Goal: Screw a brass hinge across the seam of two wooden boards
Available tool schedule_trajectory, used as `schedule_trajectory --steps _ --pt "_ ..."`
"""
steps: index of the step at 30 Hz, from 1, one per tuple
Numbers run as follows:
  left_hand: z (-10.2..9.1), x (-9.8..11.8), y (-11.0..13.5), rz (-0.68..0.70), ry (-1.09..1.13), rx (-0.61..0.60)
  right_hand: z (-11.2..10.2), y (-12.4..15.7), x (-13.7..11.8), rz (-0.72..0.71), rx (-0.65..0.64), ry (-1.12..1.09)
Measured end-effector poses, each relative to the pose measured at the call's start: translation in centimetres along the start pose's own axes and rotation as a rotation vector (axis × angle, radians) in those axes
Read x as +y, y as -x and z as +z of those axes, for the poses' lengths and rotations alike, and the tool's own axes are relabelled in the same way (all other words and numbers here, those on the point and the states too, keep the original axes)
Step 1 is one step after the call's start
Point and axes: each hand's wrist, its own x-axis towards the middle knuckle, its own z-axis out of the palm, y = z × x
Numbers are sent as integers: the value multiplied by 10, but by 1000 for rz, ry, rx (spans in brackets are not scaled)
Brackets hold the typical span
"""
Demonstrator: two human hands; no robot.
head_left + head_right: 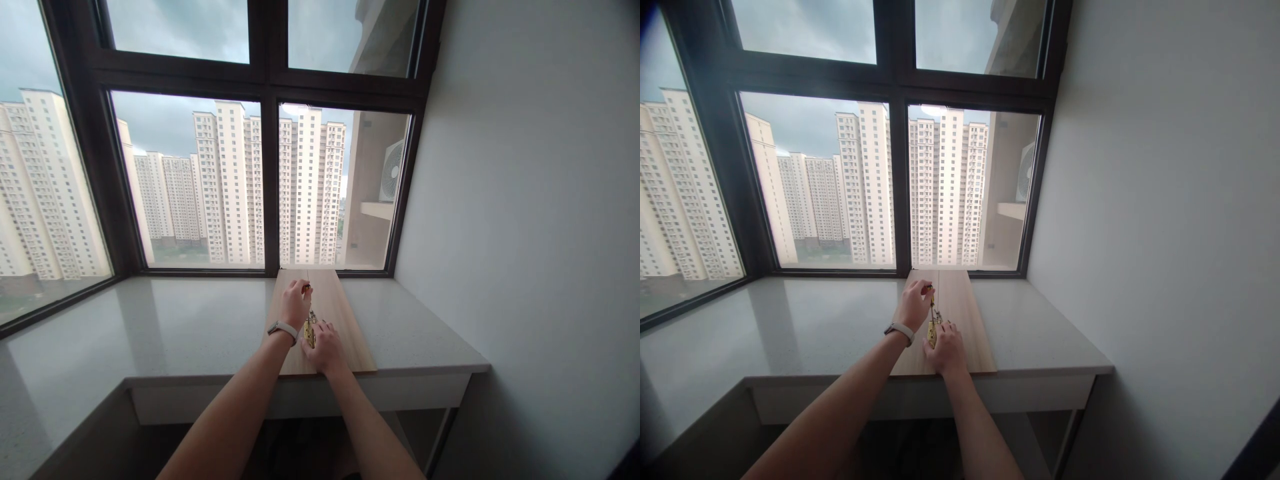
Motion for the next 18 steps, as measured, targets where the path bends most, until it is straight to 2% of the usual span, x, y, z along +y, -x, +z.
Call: schedule_trajectory --steps 4,8,18 --pt "1 1 -1 22 0 -18 0 0 0 -4 2 -1" --pt "-1 3 0 51 -9 16 0 0 0 -4 0 -1" --pt "2 -1 -2 14 5 11 -1 0 -1 -7 2 -9"
